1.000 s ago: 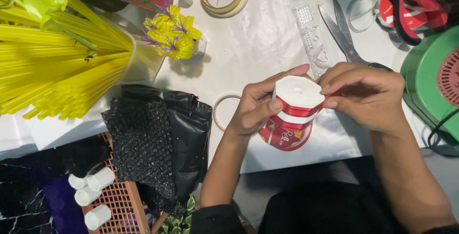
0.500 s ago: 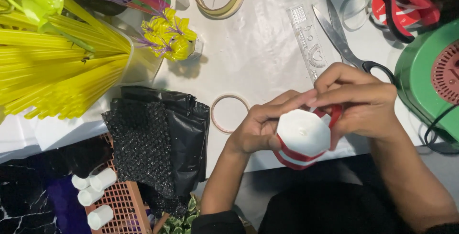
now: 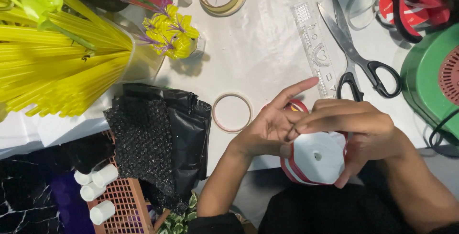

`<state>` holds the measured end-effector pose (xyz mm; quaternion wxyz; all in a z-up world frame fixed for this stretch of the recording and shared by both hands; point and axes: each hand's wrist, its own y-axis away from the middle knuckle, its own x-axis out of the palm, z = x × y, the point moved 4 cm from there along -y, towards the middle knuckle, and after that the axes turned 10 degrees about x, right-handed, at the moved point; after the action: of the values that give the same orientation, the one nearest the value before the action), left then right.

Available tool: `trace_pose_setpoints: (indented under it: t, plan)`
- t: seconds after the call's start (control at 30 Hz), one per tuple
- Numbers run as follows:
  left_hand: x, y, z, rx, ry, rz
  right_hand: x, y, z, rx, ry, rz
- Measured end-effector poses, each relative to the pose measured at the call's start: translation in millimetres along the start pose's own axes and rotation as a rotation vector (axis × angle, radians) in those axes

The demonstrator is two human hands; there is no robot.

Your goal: Wrapping a red decorative ribbon around a small white cylindrical object and cutting it to size.

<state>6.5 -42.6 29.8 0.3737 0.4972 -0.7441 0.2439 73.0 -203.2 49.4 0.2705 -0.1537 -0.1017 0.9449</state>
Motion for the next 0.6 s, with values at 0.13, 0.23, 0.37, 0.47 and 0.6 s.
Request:
trace_pose_setpoints:
  t: [0.13,0.23,0.37,0.47,0.6]
  plan:
    - [8,3,0,-0.033,-0.001,-0.037,-1,14,-6,0.053,-0.05,0.02]
    - [7,10,5,0.011,-0.03,-0.139,-1,12,-1,0.053,-0.15,0.037]
    - [11,21,9,0.11,-0.167,-0.333,1,17,2,0.018,-0.174,0.017]
    - [31,27,-14,0.334,-0.252,-0.232,2,16,4,-0.004,-0.143,0.016]
    - [38,35,-22,0.422,-0.574,-0.269,2,13,9,-0.013,-0.168,0.033]
